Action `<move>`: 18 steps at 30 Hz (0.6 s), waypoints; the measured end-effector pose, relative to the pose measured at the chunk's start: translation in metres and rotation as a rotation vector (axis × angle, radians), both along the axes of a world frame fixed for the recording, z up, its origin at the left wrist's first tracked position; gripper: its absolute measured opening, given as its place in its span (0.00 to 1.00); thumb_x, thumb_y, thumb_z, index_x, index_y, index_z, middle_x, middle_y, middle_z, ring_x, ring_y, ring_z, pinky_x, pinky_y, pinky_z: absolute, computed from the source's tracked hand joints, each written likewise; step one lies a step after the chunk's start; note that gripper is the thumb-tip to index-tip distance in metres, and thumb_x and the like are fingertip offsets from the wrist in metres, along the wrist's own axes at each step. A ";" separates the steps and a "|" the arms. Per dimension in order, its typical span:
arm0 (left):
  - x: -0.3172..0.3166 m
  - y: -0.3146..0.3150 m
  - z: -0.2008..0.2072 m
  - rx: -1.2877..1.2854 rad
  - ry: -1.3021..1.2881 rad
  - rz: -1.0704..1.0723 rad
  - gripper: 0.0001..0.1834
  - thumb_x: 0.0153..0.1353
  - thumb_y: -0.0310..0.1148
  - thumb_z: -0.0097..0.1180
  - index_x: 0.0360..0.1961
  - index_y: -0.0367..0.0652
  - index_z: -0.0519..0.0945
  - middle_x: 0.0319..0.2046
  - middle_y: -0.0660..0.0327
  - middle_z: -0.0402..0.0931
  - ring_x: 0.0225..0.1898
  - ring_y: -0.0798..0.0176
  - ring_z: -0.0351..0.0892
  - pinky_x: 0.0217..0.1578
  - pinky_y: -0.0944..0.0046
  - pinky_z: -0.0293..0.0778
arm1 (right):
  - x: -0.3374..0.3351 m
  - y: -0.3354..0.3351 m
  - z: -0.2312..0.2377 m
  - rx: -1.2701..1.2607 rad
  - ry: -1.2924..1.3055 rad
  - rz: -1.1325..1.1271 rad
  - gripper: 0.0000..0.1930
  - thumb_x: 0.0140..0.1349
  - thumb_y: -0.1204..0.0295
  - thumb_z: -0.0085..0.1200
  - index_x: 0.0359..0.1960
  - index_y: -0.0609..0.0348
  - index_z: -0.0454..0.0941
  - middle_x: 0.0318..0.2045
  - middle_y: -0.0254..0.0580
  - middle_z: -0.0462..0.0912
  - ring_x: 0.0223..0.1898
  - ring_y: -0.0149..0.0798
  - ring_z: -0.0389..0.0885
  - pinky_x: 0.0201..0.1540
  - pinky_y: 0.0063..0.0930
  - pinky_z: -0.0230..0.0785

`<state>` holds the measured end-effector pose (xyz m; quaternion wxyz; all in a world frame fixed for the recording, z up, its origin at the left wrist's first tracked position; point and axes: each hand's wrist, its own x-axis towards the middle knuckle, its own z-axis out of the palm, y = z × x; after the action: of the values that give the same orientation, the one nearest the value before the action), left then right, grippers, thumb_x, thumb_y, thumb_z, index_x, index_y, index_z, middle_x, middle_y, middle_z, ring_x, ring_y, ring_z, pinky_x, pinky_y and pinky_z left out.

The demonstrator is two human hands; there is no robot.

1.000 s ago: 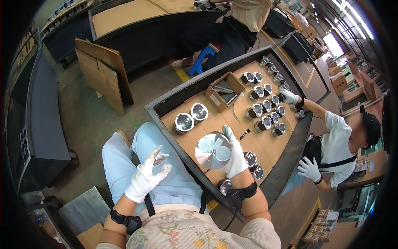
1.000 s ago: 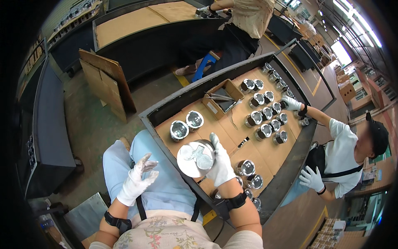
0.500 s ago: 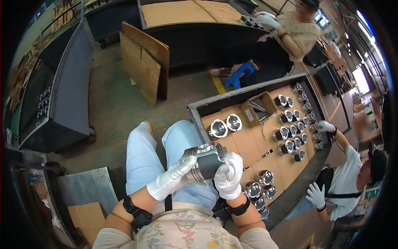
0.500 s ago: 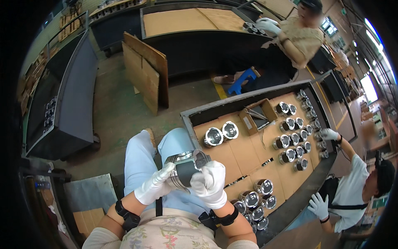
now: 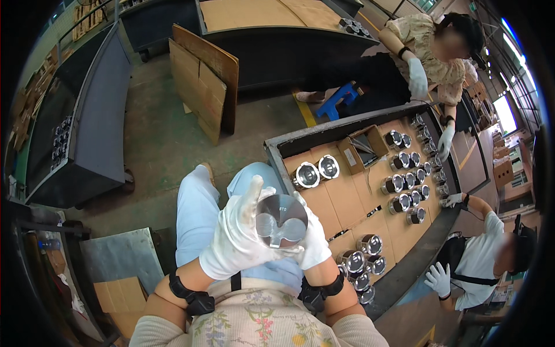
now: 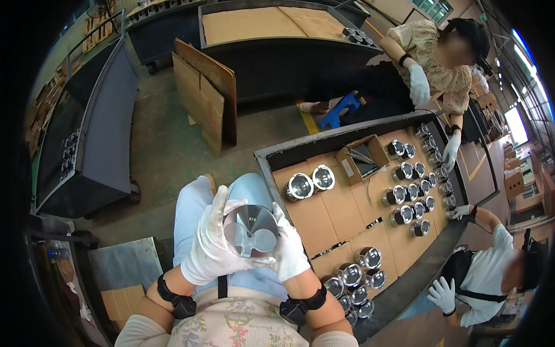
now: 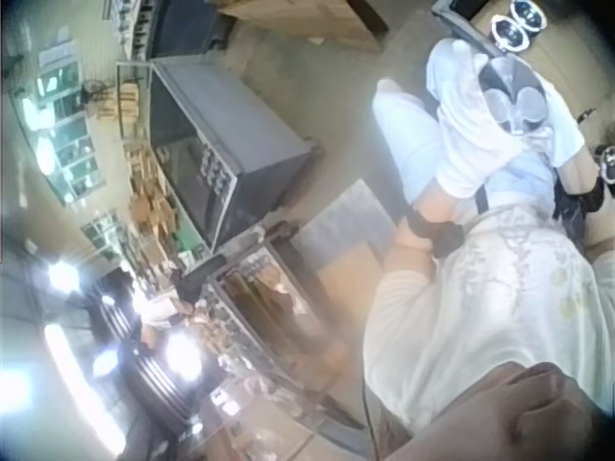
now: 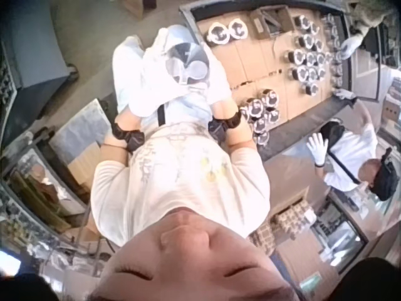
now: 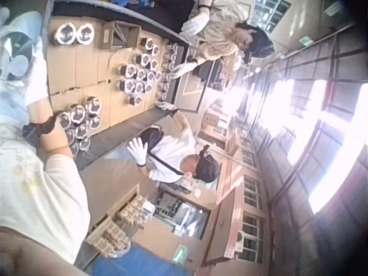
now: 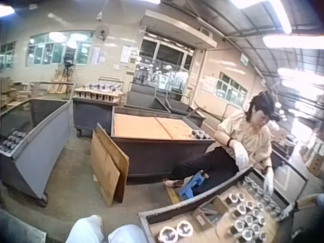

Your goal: Inspecting metal engine pistons and arranging them in a storage cart.

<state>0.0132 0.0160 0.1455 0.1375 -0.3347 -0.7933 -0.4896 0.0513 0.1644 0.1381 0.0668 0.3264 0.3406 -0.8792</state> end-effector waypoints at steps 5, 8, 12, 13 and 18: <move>0.002 0.002 -0.001 0.047 -0.098 -0.056 0.75 0.28 0.52 0.78 0.69 0.39 0.38 0.48 0.51 0.75 0.41 0.50 0.74 0.44 0.55 0.69 | 0.004 0.006 -0.014 0.013 -0.077 0.035 0.24 0.69 0.62 0.40 0.65 0.54 0.59 0.56 0.42 0.70 0.53 0.40 0.72 0.52 0.34 0.70; 0.002 0.004 0.000 0.033 -0.093 -0.068 0.76 0.28 0.53 0.78 0.69 0.39 0.36 0.49 0.51 0.75 0.41 0.49 0.74 0.45 0.54 0.69 | 0.008 0.010 -0.030 0.012 0.087 0.009 0.24 0.69 0.62 0.40 0.64 0.56 0.60 0.56 0.43 0.70 0.53 0.40 0.73 0.52 0.33 0.69; 0.004 0.003 0.000 0.030 -0.090 -0.052 0.75 0.29 0.52 0.78 0.69 0.39 0.35 0.50 0.51 0.75 0.43 0.49 0.74 0.47 0.54 0.68 | 0.006 0.010 -0.033 0.022 0.081 0.016 0.24 0.68 0.62 0.40 0.63 0.58 0.60 0.55 0.44 0.71 0.52 0.40 0.73 0.52 0.33 0.69; 0.004 0.003 0.000 0.029 -0.092 -0.051 0.75 0.29 0.52 0.78 0.69 0.39 0.35 0.50 0.51 0.75 0.43 0.49 0.74 0.47 0.54 0.68 | 0.006 0.007 -0.027 -0.004 0.080 -0.006 0.23 0.69 0.63 0.40 0.62 0.58 0.62 0.53 0.45 0.72 0.50 0.40 0.74 0.51 0.33 0.70; 0.006 0.004 0.005 0.029 -0.102 -0.047 0.75 0.30 0.51 0.77 0.69 0.38 0.35 0.51 0.52 0.75 0.44 0.50 0.74 0.49 0.55 0.66 | 0.008 0.007 -0.025 -0.119 0.115 -0.029 0.19 0.68 0.63 0.41 0.57 0.58 0.66 0.47 0.44 0.76 0.46 0.41 0.77 0.48 0.34 0.72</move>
<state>0.0187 0.0201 0.1509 0.0903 -0.3261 -0.7840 -0.5204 0.0596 0.1711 0.1129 0.0535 0.2757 0.2862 -0.9161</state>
